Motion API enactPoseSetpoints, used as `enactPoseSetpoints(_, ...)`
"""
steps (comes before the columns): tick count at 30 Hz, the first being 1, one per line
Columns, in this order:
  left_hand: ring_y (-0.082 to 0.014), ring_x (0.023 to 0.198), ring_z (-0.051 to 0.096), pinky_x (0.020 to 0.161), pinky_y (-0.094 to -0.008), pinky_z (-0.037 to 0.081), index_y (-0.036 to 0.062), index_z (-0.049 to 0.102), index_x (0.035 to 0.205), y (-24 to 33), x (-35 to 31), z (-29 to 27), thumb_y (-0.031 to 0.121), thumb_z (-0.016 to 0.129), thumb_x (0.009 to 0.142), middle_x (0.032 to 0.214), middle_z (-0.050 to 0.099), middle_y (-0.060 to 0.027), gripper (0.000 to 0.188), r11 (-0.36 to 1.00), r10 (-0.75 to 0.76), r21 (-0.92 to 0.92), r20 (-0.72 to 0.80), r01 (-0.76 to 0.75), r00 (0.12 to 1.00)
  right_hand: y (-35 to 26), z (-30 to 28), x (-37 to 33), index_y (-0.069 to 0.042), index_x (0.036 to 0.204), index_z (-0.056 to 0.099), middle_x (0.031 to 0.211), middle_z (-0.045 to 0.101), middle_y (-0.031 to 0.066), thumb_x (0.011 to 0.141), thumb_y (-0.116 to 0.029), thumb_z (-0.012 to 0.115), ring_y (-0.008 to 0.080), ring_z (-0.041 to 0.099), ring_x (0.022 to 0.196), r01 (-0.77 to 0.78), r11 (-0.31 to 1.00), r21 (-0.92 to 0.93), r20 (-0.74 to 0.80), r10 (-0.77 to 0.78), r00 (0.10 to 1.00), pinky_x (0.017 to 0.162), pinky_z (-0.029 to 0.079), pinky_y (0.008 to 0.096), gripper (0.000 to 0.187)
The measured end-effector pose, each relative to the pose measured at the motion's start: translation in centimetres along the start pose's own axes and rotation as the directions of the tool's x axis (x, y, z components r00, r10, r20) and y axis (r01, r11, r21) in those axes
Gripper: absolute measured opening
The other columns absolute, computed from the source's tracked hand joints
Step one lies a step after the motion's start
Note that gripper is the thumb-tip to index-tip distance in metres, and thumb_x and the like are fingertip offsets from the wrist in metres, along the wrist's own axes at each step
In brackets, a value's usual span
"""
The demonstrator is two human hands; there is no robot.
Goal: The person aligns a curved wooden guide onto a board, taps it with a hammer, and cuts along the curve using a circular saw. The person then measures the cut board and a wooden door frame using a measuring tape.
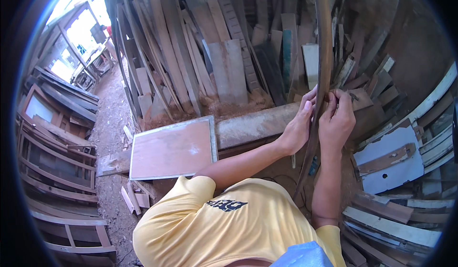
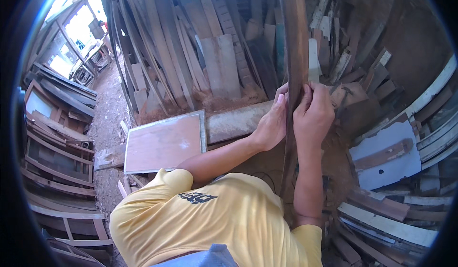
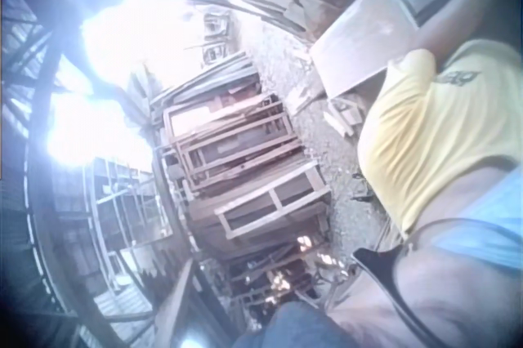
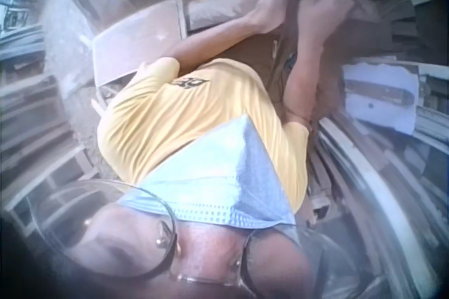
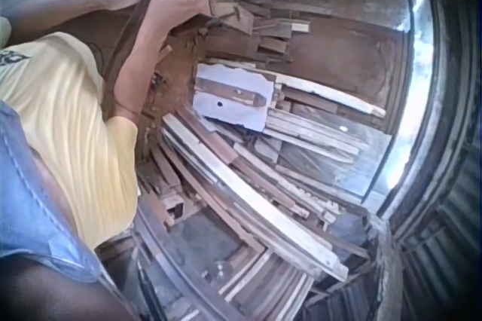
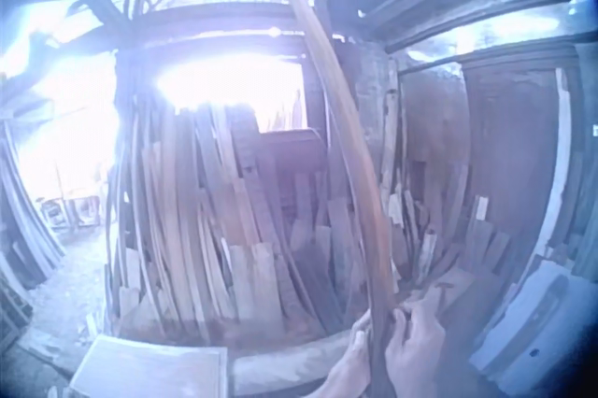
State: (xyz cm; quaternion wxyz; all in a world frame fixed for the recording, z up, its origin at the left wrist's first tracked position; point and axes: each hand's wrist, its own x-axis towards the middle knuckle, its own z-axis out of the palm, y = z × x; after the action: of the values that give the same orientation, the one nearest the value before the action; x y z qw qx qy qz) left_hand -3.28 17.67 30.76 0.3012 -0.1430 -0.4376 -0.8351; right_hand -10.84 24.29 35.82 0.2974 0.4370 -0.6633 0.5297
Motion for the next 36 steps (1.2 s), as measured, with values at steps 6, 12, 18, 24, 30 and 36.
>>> enactPoseSetpoints(6,-0.0149,0.148,0.03,0.122,-0.032,0.023,0.0129,0.013,0.162,-0.3,-0.2,3.4,0.029,0.029,0.114,0.162,0.03,-0.0071,0.053,0.99,0.051,0.132,-0.061,-0.043,0.997,0.0,-2.1,-0.1,0.0,0.097,0.06,0.087,0.063,0.0178,0.093,-0.003,0.064,0.0409,0.065,0.079,0.026,0.995,-0.1,-0.003,-0.027,1.0,0.067,0.051,0.0468,0.006)
enactPoseSetpoints(12,-0.0062,0.111,0.052,0.096,-0.0243,0.045,0.012,0.042,0.139,0.3,0.5,3.0,0.02,0.04,0.113,0.125,0.054,-0.0005,0.027,0.997,0.076,-0.001,-0.128,-0.077,0.989,0.6,-4.7,-1.3,-0.002,0.111,0.065,0.096,0.07,0.0139,0.094,-0.011,0.071,0.031,0.071,0.089,-0.075,0.992,0.105,0.046,0.07,0.996,0.075,0.054,0.039,0.02)
enactPoseSetpoints(18,-0.0049,0.087,0.049,0.076,-0.0218,0.044,0.0102,0.056,0.118,2.1,0.5,3.2,0.022,0.052,0.109,0.101,0.053,0.002,0.015,0.896,0.273,0.431,-0.354,-0.103,0.894,3.1,-4.5,-11.7,0.007,0.145,0.037,0.138,0.054,0.0234,0.089,-0.057,0.072,0.0323,0.054,0.13,-0.324,0.85,0.415,0.215,0.254,0.943,0.116,0.036,0.0454,0.093)
enactPoseSetpoints(24,-0.012,0.095,0.055,0.086,-0.0305,0.048,0.0014,0.047,0.11,1.3,0.7,2.4,0.008,0.05,0.107,0.109,0.059,-0.0102,0.007,0.792,0.49,0.521,-0.232,-0.318,0.84,14.1,-8.1,-35.9,0.005,0.149,0.033,0.137,0.054,0.0221,0.099,-0.049,0.064,0.0315,0.053,0.129,-0.552,0.822,0.142,0.445,0.445,0.777,0.112,0.038,0.0429,0.08)
enactPoseSetpoints(30,-0.0125,0.085,0.058,0.077,-0.0301,0.051,0.0007,0.044,0.109,3.0,-0.2,-2.2,0.011,0.047,0.109,0.107,0.065,-0.0122,0.01,0.706,0.565,0.664,-0.317,-0.247,0.762,14.6,-6.7,-42.3,0.002,0.146,0.04,0.132,0.058,0.0213,0.098,-0.042,0.066,0.0296,0.058,0.122,-0.61,0.789,-0.072,0.709,0.47,0.525,0.106,0.043,0.0403,0.07)
enactPoseSetpoints(36,-0.004,0.077,0.055,0.062,-0.0225,0.047,0.0045,0.045,0.11,5.6,-2.4,-8.3,0.018,0.044,0.112,0.113,0.066,-0.0073,0.014,0.732,0.579,0.662,-0.477,-0.163,0.662,11.1,-3.7,-38.9,0.001,0.143,0.046,0.128,0.062,0.0214,0.097,-0.039,0.067,0.0295,0.062,0.116,-0.498,0.861,-0.102,0.857,0.33,0.396,0.101,0.048,0.0396,0.064)
